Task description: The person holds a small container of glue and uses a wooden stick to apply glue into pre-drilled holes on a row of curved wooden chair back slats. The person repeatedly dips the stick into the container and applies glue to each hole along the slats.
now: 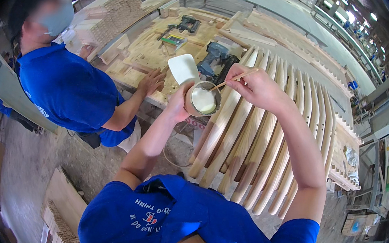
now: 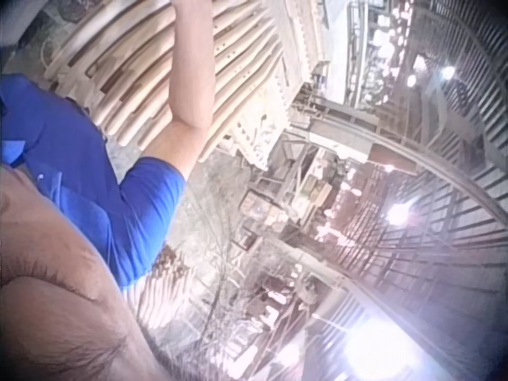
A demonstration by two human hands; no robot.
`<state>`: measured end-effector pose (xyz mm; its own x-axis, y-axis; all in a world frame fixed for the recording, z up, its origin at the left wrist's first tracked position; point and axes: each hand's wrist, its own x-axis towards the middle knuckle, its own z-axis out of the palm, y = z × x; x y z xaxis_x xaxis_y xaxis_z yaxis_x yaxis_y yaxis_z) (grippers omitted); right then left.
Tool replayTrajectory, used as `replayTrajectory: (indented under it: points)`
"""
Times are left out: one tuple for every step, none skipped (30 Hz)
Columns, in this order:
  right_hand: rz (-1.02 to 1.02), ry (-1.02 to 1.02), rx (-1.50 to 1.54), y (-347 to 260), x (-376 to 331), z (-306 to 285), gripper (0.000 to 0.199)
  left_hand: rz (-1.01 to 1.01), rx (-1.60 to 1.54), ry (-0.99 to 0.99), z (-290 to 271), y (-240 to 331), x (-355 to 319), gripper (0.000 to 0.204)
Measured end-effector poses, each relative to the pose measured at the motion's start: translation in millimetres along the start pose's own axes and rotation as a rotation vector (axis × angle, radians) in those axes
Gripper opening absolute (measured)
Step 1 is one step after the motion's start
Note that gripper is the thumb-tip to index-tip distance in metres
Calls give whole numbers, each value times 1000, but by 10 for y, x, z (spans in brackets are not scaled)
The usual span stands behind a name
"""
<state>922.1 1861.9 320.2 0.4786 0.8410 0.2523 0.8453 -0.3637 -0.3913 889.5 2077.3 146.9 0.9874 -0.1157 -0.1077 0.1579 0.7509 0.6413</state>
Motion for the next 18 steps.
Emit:
replayTrajectory:
  points:
    - [15, 7, 13, -33, -13, -11, 12, 29, 15, -20, -41, -10, 25, 41]
    - [29, 13, 27, -66, -27, -15, 12, 58, 30, -39, -81, -21, 46, 44]
    - [42, 19, 41, -99, -34, -15, 12, 89, 46, -57, -126, -30, 54, 48]
    - [49, 25, 62, -113, -60, -11, 12, 98, 9, -52, -95, -41, 51, 48]
    - [56, 30, 83, -127, -81, -6, 12, 108, -28, -46, -61, -56, 44, 48]
    - [61, 35, 105, -145, -98, -1, 12, 120, -65, -40, -31, -67, 31, 48]
    - [54, 76, 129, -165, -114, -4, 12, 107, -101, -42, 25, -57, 2, 44]
    - [47, 116, 153, -191, -123, -6, 13, 95, -136, -44, 79, -46, -36, 41]
    - [39, 157, 177, -213, -129, 2, 14, 83, -172, -46, 134, -37, -69, 37]
    - [41, 187, 167, -245, -123, 21, 14, 138, -164, -30, 183, -26, -99, 37]
    - [43, 217, 157, -279, -113, 44, 15, 192, -157, -14, 240, -25, -122, 37]
    - [45, 247, 147, -307, -100, 65, 16, 246, -150, 3, 292, -16, -142, 37]
    - [12, 282, 145, -310, -90, 118, 16, 257, -143, 6, 329, -9, -157, 37]
    - [-20, 316, 143, -281, -80, 207, 16, 267, -136, 9, 368, 0, -173, 37]
    - [-53, 351, 141, -256, -84, 265, 15, 277, -130, 13, 399, 0, -183, 37]
    - [13, 357, 256, -241, -89, 278, 16, 285, -132, 17, 401, 3, -191, 37]
    - [81, 362, 372, -218, -109, 276, 16, 292, -135, 20, 406, 3, -198, 37]
    - [148, 365, 487, -206, -128, 266, 16, 298, -138, 24, 412, 2, -204, 37]
